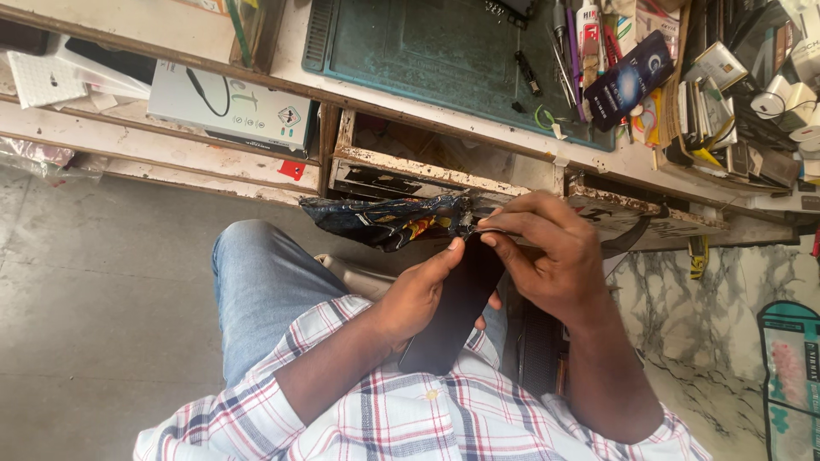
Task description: The person works on a black smartphone, using a small metal tool to pry along the screen edges and applying liquid from a clear bottle to the seam. The person repeatedly lifts the screen to expose the internal components, then presses it back down, continuing the prying and liquid application throughout the clip.
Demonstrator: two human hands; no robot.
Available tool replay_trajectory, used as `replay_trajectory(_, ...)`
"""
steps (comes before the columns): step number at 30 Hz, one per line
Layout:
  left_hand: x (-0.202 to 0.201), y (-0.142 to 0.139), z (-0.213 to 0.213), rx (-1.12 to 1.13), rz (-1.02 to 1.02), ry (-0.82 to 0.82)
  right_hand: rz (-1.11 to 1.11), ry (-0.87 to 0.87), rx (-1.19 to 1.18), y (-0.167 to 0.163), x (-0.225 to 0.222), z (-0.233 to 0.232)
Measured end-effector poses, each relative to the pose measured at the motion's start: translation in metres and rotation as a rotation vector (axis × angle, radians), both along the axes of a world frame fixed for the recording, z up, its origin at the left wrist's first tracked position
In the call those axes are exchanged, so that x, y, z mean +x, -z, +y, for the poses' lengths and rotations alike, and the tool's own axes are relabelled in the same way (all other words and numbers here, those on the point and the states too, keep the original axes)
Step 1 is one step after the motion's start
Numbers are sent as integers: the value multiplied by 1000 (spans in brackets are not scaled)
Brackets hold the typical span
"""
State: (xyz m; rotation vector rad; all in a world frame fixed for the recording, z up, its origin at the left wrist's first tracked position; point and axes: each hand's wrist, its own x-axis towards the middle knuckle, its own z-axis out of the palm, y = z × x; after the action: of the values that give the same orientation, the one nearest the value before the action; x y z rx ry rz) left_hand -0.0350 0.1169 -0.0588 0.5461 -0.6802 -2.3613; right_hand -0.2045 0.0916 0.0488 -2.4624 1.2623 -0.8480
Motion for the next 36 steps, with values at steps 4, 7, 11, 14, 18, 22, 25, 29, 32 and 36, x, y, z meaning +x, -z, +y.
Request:
replay_trajectory(4,-3,-1,2,30,7,-3,-19,41,74,-3,1,3)
replay_trajectory(7,-3,-1,5,54,-5,3,-10,49,107,-2,1,6)
replay_trajectory(11,-3,-1,12,59,3,22,-31,19,119,1,0,8)
replay_trajectory(14,-5,-1,17,51,-21,28,-34,15,121,2,-1,14)
replay_trajectory(18,-9,-2,17,2,-46,73,-35,14,110,3,-4,17)
replay_trajectory(22,-16,-8,17,-96,34,67,25,-44,102,4,-9,15)
replay_trajectory(25,-16,-17,16,-213,73,21,-26,-6,136,1,-15,19)
replay_trajectory(29,-9,-27,9,-306,191,-16,-442,121,291,-8,-27,18)
replay_trajectory(32,-1,-28,3,-268,251,-17,-495,111,267,-11,-30,18)
replay_trajectory(36,5,-24,6,-140,327,27,-354,104,281,-12,-31,22)
